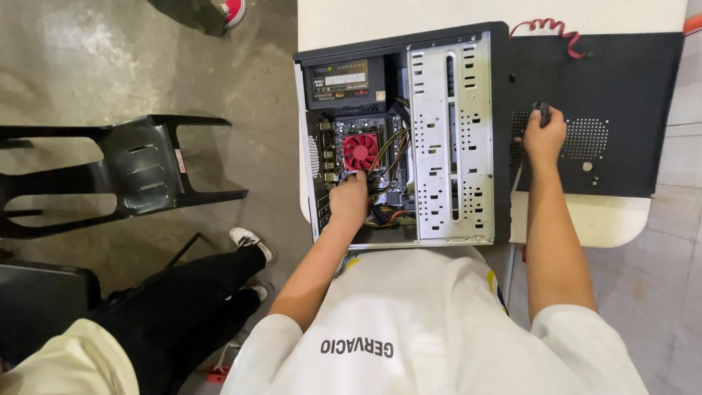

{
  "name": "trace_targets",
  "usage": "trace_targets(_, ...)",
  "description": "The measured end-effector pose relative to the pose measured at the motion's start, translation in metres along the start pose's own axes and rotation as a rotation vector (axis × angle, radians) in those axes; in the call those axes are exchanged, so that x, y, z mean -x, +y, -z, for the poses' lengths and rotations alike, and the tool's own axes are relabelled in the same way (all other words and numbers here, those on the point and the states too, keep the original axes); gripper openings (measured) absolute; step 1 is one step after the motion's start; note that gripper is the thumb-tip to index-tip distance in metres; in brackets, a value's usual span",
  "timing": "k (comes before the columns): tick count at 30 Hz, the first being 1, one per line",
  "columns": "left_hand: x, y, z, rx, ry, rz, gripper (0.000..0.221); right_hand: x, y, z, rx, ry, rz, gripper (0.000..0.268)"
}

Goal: Securing a motherboard into a PC case with a screwdriver and connecting internal power and data cables.

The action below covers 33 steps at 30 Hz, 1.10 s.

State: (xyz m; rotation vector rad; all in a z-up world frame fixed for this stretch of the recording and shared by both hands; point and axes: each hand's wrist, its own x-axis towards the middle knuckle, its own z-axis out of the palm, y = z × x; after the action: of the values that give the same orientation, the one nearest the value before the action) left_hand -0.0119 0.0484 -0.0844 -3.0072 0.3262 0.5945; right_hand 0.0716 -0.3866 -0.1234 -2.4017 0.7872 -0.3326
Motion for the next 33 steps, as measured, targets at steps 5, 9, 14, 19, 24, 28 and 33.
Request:
trace_targets(5,0.018,0.0,0.055,0.153,-0.094,0.011,0.043,-0.018,0.042,-0.048,0.053,0.036,0.056,0.032)
trace_targets(9,0.019,-0.001,0.064,0.233,-0.167,-0.056,0.04,-0.01,0.028,-0.046,0.126,-0.023,0.062,0.035)
trace_targets(14,0.025,-0.007,0.072,0.35,-0.238,-0.034,0.038,-0.014,0.024,-0.049,0.202,0.001,0.12,0.034)
trace_targets(19,0.022,-0.014,0.094,0.366,-0.369,-0.064,0.057,-0.018,0.035,-0.055,0.307,-0.013,0.147,0.035)
trace_targets(24,0.01,-0.017,0.066,0.138,-0.383,-0.097,0.039,-0.016,0.019,-0.04,0.236,-0.059,0.097,0.038)
trace_targets(28,0.015,-0.02,0.081,0.154,-0.265,-0.144,0.024,-0.043,0.01,-0.032,0.303,-0.164,-0.064,0.045)
trace_targets(33,0.022,-0.023,0.122,0.281,-0.266,-0.033,0.017,-0.081,-0.039,-0.004,0.045,0.106,-0.129,0.039)
